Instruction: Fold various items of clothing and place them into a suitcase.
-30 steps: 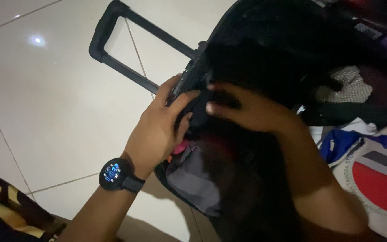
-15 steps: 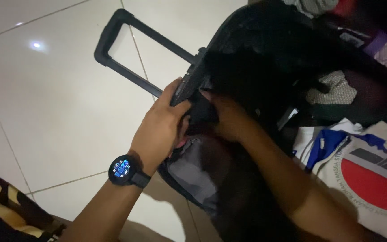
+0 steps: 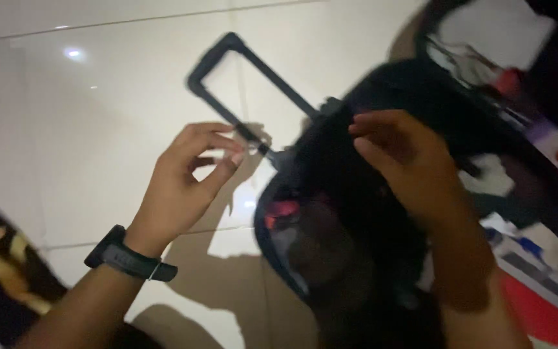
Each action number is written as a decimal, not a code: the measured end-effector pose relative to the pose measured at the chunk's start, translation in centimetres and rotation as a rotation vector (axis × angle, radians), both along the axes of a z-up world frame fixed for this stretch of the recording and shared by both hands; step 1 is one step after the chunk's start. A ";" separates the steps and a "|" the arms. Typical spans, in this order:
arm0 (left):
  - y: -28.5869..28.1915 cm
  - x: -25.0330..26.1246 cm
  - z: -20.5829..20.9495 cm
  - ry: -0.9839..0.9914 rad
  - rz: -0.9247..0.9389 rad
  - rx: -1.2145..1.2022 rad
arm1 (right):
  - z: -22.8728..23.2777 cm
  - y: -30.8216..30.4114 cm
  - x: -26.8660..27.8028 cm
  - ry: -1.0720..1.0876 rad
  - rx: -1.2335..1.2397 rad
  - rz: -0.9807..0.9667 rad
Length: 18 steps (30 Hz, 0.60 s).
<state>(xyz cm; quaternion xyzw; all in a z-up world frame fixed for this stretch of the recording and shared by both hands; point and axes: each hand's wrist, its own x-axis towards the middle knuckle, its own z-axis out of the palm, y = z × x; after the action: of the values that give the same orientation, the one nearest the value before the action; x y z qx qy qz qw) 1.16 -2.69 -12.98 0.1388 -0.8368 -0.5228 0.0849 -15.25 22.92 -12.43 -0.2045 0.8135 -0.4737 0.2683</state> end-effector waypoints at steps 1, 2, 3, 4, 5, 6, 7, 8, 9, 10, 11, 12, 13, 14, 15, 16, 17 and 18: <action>-1.0 1.3 0.4 -0.076 0.018 0.082 | 0.8 -1.2 0.4 0.049 -0.042 0.029; -1.8 2.7 0.8 -0.152 0.035 0.171 | 1.6 -2.3 0.9 0.094 -0.082 0.056; -2.9 4.2 1.6 -0.150 0.064 0.164 | 2.0 -3.9 1.4 0.093 -0.092 0.085; -3.8 5.8 2.2 -0.212 0.015 0.128 | 2.5 -5.4 2.0 0.123 -0.130 0.191; -4.8 7.4 2.9 -0.275 -0.034 0.093 | 3.1 -7.0 2.6 0.153 -0.169 0.297; -5.6 9.1 4.2 -0.268 0.005 0.094 | 3.4 -8.9 3.7 0.155 -0.177 0.336; -6.5 10.8 5.5 -0.312 0.054 0.102 | 3.8 -10.9 4.9 0.199 -0.225 0.446; -7.4 12.5 7.0 -0.352 0.109 0.111 | 4.4 -13.1 6.0 0.246 -0.277 0.561; -8.4 14.8 7.2 -0.340 0.152 0.112 | 5.1 -14.9 7.0 0.251 -0.287 0.605; -9.2 17.5 7.5 -0.283 0.211 0.121 | 5.6 -16.8 8.4 0.315 -0.351 0.714; -9.9 20.4 7.7 -0.226 0.270 0.128 | 6.2 -18.6 10.0 0.377 -0.416 0.824; -10.3 23.1 7.7 -0.223 0.322 0.121 | 7.3 -20.5 11.8 0.371 -0.440 0.871; -10.7 25.8 7.7 -0.129 0.392 0.177 | 8.5 -22.4 13.6 0.341 -0.334 0.934; -11.1 28.6 7.7 -0.036 0.453 0.236 | 9.6 -24.0 15.6 0.312 -0.220 0.990; -11.2 31.2 7.9 -0.033 0.499 0.231 | 10.4 -25.8 17.6 0.307 -0.235 1.033; -11.4 33.7 8.1 -0.010 0.581 0.275 | 11.3 -27.3 19.9 0.210 -0.063 1.026; -11.6 36.1 8.4 0.015 0.664 0.319 | 12.3 -28.9 22.0 0.118 0.111 1.014; -12.1 38.1 8.4 0.026 0.697 0.314 | 12.8 -30.6 23.8 0.126 0.105 1.048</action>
<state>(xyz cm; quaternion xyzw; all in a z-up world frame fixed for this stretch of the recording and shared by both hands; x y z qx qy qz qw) 39.26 -14.81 -4.57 0.4198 -0.6480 -0.5860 0.2461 8.60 -7.72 0.35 -0.5981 0.6394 -0.2214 0.4295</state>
